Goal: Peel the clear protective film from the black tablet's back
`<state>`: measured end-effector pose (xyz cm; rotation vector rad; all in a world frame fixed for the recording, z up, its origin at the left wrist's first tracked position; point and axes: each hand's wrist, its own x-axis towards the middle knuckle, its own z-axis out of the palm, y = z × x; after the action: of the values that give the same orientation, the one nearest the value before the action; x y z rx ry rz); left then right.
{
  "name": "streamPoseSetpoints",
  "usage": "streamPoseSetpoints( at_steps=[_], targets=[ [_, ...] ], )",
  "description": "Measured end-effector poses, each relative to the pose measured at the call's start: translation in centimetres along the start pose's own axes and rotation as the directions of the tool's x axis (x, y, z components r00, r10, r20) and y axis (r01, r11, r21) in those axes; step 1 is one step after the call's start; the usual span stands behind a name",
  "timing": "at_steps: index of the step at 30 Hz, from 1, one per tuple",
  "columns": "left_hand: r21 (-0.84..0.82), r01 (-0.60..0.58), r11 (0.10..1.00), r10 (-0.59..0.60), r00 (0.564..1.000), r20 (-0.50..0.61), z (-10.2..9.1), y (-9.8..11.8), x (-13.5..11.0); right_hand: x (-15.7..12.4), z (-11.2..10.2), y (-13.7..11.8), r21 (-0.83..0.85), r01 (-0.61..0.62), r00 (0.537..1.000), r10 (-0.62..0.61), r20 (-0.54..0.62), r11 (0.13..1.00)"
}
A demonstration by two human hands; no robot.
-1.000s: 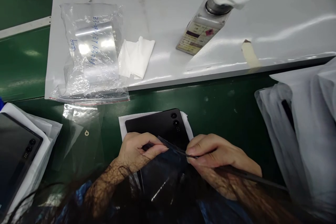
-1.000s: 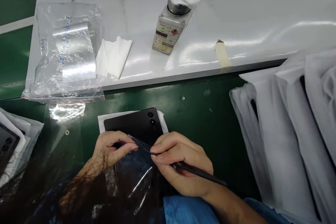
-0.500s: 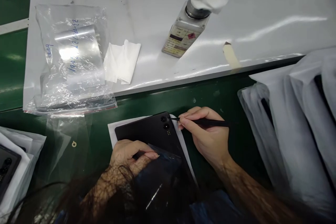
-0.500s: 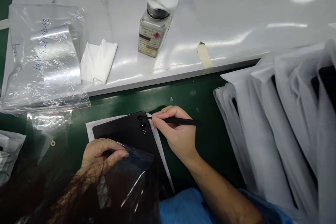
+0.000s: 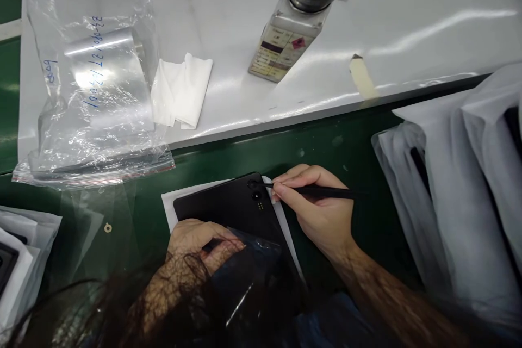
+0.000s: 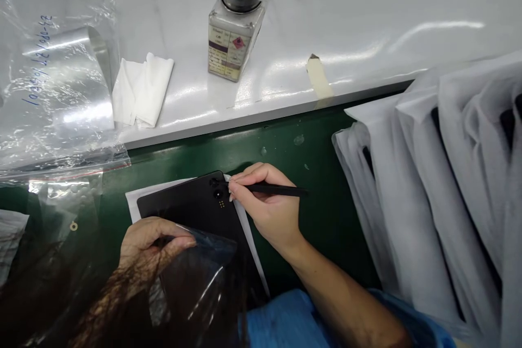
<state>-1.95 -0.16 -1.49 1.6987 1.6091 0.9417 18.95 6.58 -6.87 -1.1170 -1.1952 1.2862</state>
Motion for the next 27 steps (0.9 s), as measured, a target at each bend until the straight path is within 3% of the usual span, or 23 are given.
streamPoseSetpoints(
  at_steps=[9,13,18,20,24,27],
  targets=[
    [-0.037,-0.003,0.999,0.004,0.999,0.034,-0.3,0.1,0.1,-0.1,0.2,0.1,-0.090,0.068,0.998,-0.069,-0.009,0.994],
    [-0.037,0.017,0.999,-0.016,0.999,0.035,-0.1,0.0,-0.1,-0.4,-0.8,0.0,-0.039,0.067,0.996,-0.069,-0.053,0.997],
    [-0.051,-0.004,0.999,0.005,1.000,0.014,-0.1,0.1,-0.1,-1.1,-2.0,-1.2,-0.018,0.162,0.973,-0.156,0.167,0.987],
    [-0.063,-0.005,0.998,0.006,1.000,0.012,-0.1,0.0,-0.2,-1.2,-2.1,-1.6,-0.069,0.186,0.967,-0.170,0.190,0.980],
    [-0.034,0.035,0.999,-0.035,0.999,0.010,0.0,-0.3,-0.6,-1.2,-2.0,-1.2,-0.182,0.226,0.970,-0.205,0.128,0.957],
    [-0.043,0.021,0.999,-0.020,1.000,0.019,0.1,-0.3,-0.6,-1.0,-2.5,0.0,-0.345,0.296,0.955,-0.267,0.131,0.891]
  ],
)
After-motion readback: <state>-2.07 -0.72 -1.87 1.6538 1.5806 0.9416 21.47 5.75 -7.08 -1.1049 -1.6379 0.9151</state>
